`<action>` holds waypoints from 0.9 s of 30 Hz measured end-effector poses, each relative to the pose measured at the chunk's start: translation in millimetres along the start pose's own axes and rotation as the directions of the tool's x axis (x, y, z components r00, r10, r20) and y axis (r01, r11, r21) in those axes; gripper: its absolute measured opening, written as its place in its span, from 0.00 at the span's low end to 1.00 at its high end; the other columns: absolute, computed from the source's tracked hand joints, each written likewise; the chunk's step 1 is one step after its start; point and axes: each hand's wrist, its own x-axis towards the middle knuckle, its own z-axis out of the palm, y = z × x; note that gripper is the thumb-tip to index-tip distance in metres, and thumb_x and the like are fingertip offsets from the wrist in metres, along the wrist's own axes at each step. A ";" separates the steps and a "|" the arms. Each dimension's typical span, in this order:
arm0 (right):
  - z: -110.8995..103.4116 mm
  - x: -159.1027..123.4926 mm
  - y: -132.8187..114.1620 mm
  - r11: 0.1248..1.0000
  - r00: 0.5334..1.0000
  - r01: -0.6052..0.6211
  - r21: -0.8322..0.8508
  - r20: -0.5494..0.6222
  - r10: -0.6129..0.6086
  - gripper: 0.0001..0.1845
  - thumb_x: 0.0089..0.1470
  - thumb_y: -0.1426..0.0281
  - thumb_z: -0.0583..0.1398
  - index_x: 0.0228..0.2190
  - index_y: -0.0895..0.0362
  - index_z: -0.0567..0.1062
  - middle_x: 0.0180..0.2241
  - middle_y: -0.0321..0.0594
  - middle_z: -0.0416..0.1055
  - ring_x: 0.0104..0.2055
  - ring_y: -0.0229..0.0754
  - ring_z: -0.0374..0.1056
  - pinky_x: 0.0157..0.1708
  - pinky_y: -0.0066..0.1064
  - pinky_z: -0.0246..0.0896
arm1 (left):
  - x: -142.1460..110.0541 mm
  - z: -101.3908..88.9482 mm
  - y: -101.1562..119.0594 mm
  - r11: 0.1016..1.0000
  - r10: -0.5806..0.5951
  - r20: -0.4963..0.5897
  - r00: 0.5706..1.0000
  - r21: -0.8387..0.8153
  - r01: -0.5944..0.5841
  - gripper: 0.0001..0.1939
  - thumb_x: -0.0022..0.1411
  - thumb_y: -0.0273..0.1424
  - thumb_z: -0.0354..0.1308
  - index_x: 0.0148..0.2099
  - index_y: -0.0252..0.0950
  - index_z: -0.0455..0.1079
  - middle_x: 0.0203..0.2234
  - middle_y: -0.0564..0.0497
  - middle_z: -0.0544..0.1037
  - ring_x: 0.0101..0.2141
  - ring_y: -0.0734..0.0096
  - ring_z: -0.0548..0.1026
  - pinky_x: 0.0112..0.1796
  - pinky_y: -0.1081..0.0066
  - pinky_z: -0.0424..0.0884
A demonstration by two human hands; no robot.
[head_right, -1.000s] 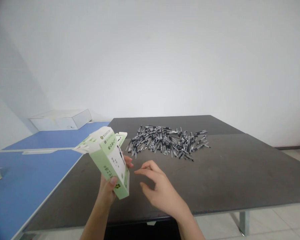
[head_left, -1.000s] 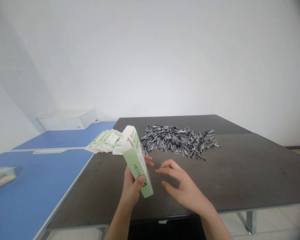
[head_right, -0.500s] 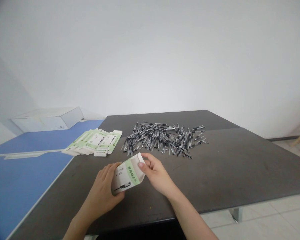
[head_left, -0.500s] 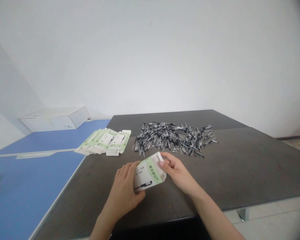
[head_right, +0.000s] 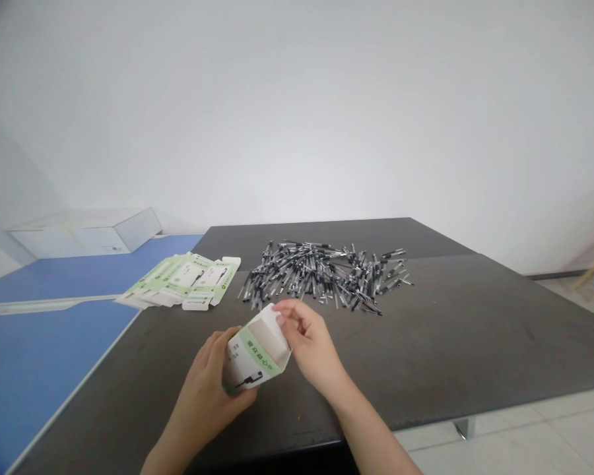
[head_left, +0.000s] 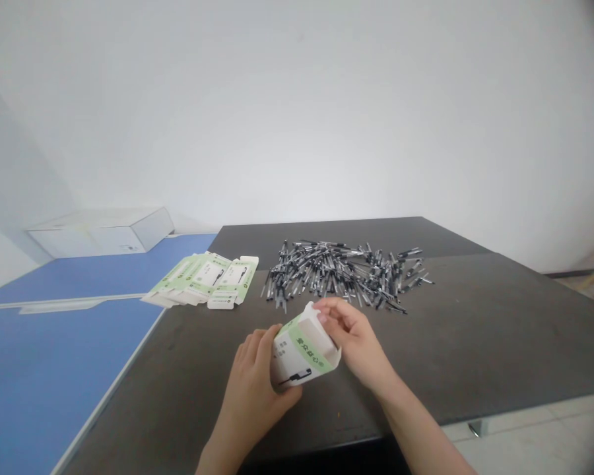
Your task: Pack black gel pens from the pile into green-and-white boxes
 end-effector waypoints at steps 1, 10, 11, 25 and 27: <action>1.7 -0.9 0.1 0.999 1.000 0.024 -0.043 0.008 -0.024 0.21 0.57 0.51 0.63 0.41 0.55 0.78 0.35 0.40 0.77 0.34 0.40 0.71 0.36 0.30 0.66 | -0.6 1.4 -0.7 1.000 -0.007 -0.021 1.000 0.007 0.007 0.37 0.47 0.26 0.63 0.60 0.38 0.59 0.45 0.43 0.74 0.43 0.50 0.74 0.42 0.54 0.73; -5.5 -14.8 -0.1 0.981 0.924 0.190 -0.039 0.344 -0.165 0.34 0.60 0.45 0.57 0.59 0.51 0.73 0.66 0.47 0.59 0.68 0.52 0.55 0.66 0.46 0.50 | -3.2 12.2 -6.2 1.000 -0.030 -0.112 0.993 -0.002 0.029 0.36 0.53 0.34 0.68 0.61 0.36 0.58 0.43 0.42 0.74 0.42 0.51 0.75 0.40 0.55 0.74; -3.2 -14.9 0.9 0.975 0.928 0.212 -0.070 0.328 -0.178 0.32 0.57 0.49 0.63 0.58 0.51 0.74 0.65 0.48 0.60 0.67 0.52 0.57 0.64 0.45 0.53 | -3.6 13.9 -5.6 0.999 -0.044 -0.111 0.993 -0.027 0.042 0.34 0.54 0.34 0.68 0.60 0.36 0.59 0.43 0.42 0.74 0.42 0.51 0.75 0.40 0.55 0.74; 9.7 -7.0 4.5 0.996 0.985 -0.039 -0.079 0.163 0.051 0.17 0.49 0.69 0.68 0.39 0.54 0.69 0.32 0.31 0.72 0.32 0.36 0.69 0.33 0.27 0.65 | 9.6 -21.5 13.9 0.846 -0.212 -0.087 0.973 -0.515 0.138 0.26 0.66 0.34 0.57 0.65 0.42 0.63 0.57 0.40 0.72 0.54 0.52 0.73 0.53 0.53 0.70; 10.8 -6.2 -3.3 0.980 0.972 0.048 -0.195 0.233 -0.001 0.15 0.51 0.72 0.67 0.40 0.53 0.69 0.34 0.32 0.73 0.35 0.37 0.70 0.36 0.29 0.65 | 20.1 -28.3 20.4 0.780 -0.220 -0.090 0.971 -0.614 0.120 0.21 0.66 0.35 0.58 0.61 0.43 0.71 0.52 0.42 0.76 0.50 0.54 0.76 0.51 0.58 0.71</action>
